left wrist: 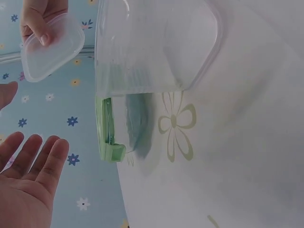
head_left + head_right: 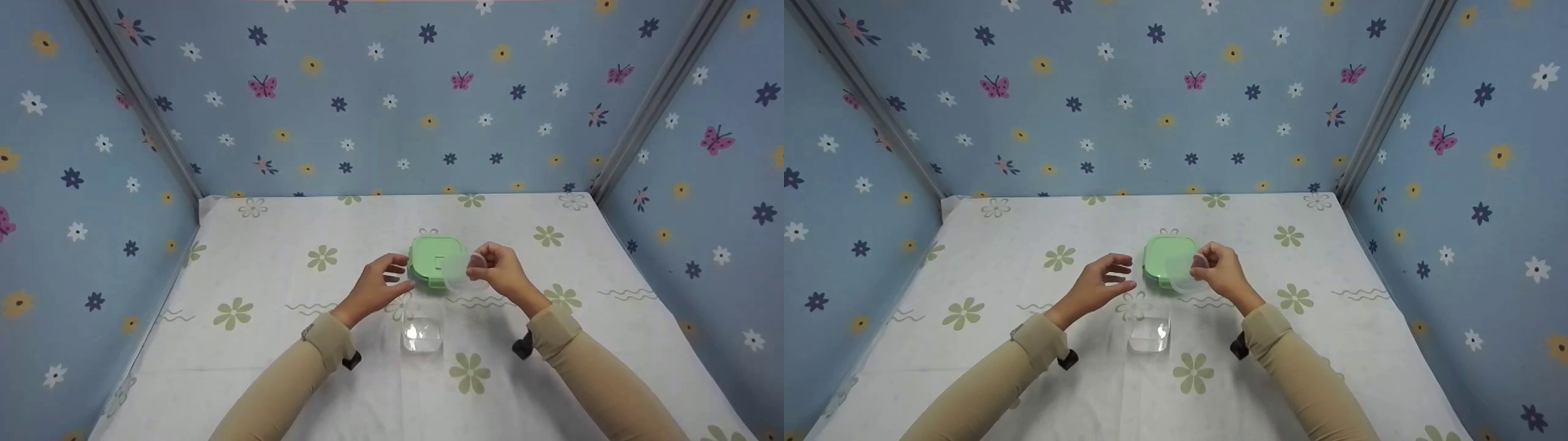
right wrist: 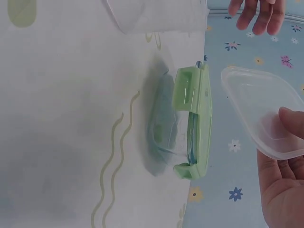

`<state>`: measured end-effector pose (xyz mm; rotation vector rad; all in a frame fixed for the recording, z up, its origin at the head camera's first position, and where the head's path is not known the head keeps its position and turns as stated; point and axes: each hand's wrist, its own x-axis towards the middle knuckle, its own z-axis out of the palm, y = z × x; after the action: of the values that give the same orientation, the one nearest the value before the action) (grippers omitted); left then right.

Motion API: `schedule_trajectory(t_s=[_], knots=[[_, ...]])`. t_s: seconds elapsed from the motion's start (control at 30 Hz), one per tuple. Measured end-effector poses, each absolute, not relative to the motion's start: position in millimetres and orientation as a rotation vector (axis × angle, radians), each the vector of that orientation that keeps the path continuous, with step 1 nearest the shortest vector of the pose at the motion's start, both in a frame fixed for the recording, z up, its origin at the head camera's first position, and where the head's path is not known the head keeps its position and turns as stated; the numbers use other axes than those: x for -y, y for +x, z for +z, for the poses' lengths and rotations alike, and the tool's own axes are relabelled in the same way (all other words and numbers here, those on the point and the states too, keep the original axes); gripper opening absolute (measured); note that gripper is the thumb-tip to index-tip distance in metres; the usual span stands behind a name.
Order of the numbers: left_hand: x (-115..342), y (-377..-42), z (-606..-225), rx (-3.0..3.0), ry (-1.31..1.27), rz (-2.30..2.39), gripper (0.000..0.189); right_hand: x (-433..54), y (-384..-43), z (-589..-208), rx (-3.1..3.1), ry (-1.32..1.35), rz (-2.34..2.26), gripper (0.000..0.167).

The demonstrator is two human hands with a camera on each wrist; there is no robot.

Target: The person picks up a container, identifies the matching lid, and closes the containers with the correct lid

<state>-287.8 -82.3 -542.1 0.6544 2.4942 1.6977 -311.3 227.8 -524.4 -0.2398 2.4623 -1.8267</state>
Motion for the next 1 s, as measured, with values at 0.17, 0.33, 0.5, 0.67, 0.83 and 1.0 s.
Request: schedule_trajectory(t_s=[0.17,0.33,0.5,0.67,0.83,1.0], knots=[[76.3,-287.7,-536.3,-2.48,0.68,1.724,0.046,-219.2,-306.6,-519.0,-2.409,-0.284,-1.862,0.023],[69.7,-287.5,-532.8,-2.492,0.703,1.707,0.046,-211.2,-301.9,-517.7,-2.395,-0.363,-1.875,0.021],[64.6,-287.4,-532.0,-2.484,0.761,1.708,0.044,-203.1,-298.0,-517.4,-2.394,-0.418,-1.884,0.019],[61.1,-286.9,-531.8,-2.482,0.789,1.716,0.039,-196.7,-296.3,-519.2,-2.385,-0.461,-1.899,0.019],[57.5,-285.9,-531.6,-2.496,0.808,1.702,0.034,-191.1,-294.2,-522.0,-2.398,-0.496,-1.884,0.019],[53.6,-284.5,-531.9,-2.519,0.852,1.685,0.028,-184.9,-291.1,-522.6,-2.388,-0.524,-1.878,0.019]])
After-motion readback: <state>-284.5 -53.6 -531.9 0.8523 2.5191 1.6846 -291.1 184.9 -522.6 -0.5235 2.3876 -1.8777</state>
